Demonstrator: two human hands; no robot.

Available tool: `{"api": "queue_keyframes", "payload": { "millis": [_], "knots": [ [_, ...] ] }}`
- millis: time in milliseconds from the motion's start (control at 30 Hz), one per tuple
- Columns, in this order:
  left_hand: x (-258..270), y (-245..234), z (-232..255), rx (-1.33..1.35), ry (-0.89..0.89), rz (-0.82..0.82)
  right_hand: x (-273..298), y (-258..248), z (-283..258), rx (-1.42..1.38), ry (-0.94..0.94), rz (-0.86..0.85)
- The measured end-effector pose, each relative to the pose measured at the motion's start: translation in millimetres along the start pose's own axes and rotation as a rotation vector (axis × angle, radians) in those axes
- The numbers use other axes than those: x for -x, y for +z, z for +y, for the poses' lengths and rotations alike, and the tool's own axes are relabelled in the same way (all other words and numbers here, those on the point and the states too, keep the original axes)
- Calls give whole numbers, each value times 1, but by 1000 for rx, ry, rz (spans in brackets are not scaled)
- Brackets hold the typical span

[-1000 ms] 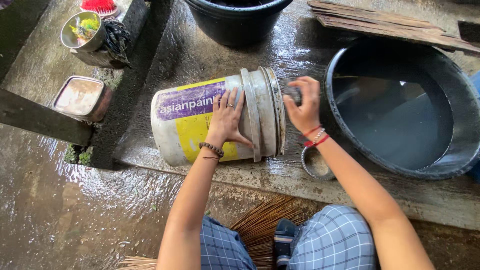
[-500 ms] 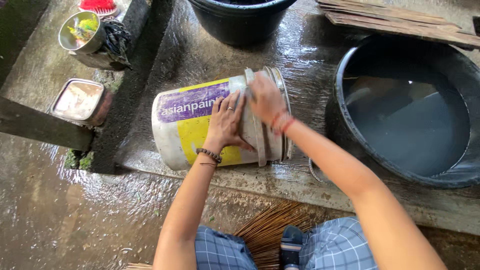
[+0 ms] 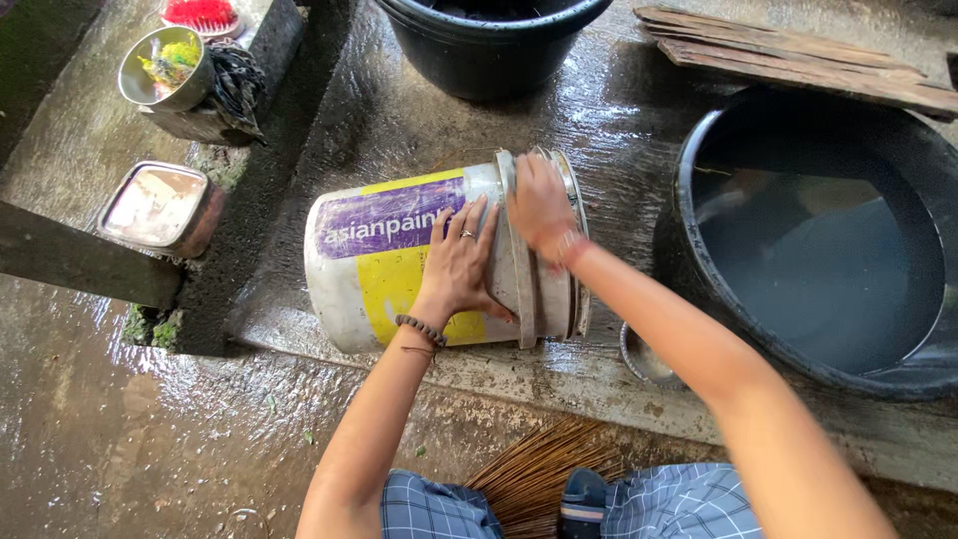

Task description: The person scrubs the exterior and interior of a plastic bucket and its lid using a scouring pad and water.

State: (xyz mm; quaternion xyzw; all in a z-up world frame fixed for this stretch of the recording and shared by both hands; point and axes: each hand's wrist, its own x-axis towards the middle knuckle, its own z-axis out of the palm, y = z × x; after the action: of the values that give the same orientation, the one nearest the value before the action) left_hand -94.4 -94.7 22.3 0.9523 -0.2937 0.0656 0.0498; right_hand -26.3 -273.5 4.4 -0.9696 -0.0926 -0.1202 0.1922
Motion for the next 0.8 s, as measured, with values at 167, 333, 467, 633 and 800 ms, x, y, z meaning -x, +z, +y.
{"api": "queue_keyframes", "payload": {
  "millis": [167, 333, 467, 633, 800],
  "knots": [
    [-1, 6, -2, -32, -33, -56, 34, 28, -10, 88, -336, 310],
    [4, 13, 0, -83, 14, 88, 92, 21, -19, 80, -507, 229],
    [1, 11, -8, -89, -37, -67, -7, 38, -8, -138, -290, 318],
    [5, 18, -31, 182, 60, 174, -22, 38, 1, -225, -215, 331],
    [-8, 38, -63, 587, -98, 45, 11, 30, -3, -204, -332, 376]
  ]
}}
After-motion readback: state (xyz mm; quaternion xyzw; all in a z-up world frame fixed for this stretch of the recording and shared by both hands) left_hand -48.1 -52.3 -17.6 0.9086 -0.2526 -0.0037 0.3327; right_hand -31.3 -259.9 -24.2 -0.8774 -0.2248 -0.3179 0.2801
